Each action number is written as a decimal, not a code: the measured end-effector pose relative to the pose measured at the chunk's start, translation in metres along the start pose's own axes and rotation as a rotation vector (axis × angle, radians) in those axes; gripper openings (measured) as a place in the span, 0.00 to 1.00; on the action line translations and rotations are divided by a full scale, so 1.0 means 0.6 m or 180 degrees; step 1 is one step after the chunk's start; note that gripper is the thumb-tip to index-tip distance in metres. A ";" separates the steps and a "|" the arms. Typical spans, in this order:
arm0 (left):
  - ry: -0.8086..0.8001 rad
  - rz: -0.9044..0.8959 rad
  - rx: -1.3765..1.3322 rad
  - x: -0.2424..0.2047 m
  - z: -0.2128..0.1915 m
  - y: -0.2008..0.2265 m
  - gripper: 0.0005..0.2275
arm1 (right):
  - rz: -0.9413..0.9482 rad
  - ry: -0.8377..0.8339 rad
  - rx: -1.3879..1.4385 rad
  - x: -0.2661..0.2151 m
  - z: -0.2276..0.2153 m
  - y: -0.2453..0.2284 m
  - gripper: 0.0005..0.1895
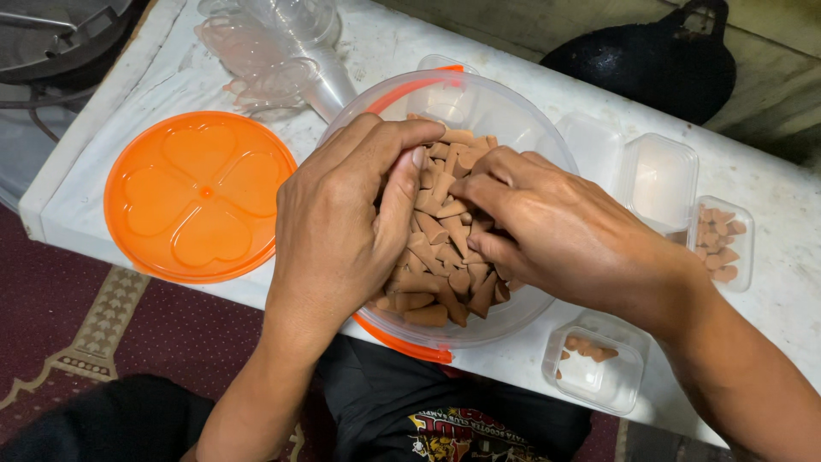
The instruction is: The person picks up cone-shaped objects from a large bowl and places them individually into small plastic containers on a table.
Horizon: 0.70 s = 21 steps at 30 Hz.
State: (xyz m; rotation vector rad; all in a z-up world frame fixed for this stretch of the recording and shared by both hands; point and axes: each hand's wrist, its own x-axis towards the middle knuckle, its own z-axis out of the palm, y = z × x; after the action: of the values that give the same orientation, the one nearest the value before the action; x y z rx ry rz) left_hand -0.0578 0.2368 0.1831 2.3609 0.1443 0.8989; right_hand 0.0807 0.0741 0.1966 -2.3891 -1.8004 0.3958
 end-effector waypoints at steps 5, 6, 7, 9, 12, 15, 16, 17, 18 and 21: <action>0.0049 0.0047 -0.0021 0.000 0.002 -0.004 0.09 | -0.0450 -0.0188 0.0526 -0.002 -0.021 0.002 0.12; 0.0050 0.0055 -0.0024 -0.001 0.002 -0.004 0.09 | -0.0484 -0.0162 0.0651 -0.004 -0.026 0.003 0.13; 0.0051 0.0053 -0.0025 -0.001 0.002 -0.004 0.09 | -0.0484 -0.0164 0.0651 -0.008 -0.034 0.005 0.13; 0.0055 0.0024 0.0036 -0.001 0.003 -0.004 0.09 | -0.0209 0.0476 0.0471 -0.015 -0.050 0.010 0.14; 0.0041 0.0015 0.0088 0.001 0.002 -0.003 0.09 | -0.0035 0.0913 0.0390 -0.020 -0.063 0.010 0.13; -0.0004 0.0025 0.0091 0.002 0.000 0.000 0.09 | -0.0152 0.0900 0.0419 -0.017 -0.059 0.017 0.17; -0.0008 0.0036 0.0085 0.003 0.000 0.000 0.09 | -0.0142 0.0907 0.0415 -0.014 -0.058 0.018 0.17; -0.0020 0.0008 0.0108 0.003 0.000 0.001 0.09 | -0.0131 0.0764 0.0528 -0.012 -0.056 0.020 0.20; -0.0034 -0.0025 0.0132 0.002 0.000 0.002 0.10 | -0.0123 0.0617 0.0643 -0.010 -0.054 0.021 0.25; -0.0051 -0.0009 0.0167 0.002 0.001 0.001 0.10 | -0.0076 0.0530 0.0177 -0.003 -0.049 0.018 0.09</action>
State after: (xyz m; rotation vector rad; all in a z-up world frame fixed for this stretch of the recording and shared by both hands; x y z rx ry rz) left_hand -0.0565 0.2367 0.1840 2.4151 0.1666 0.8848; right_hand 0.0986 0.0708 0.2224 -2.2866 -1.7207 0.2332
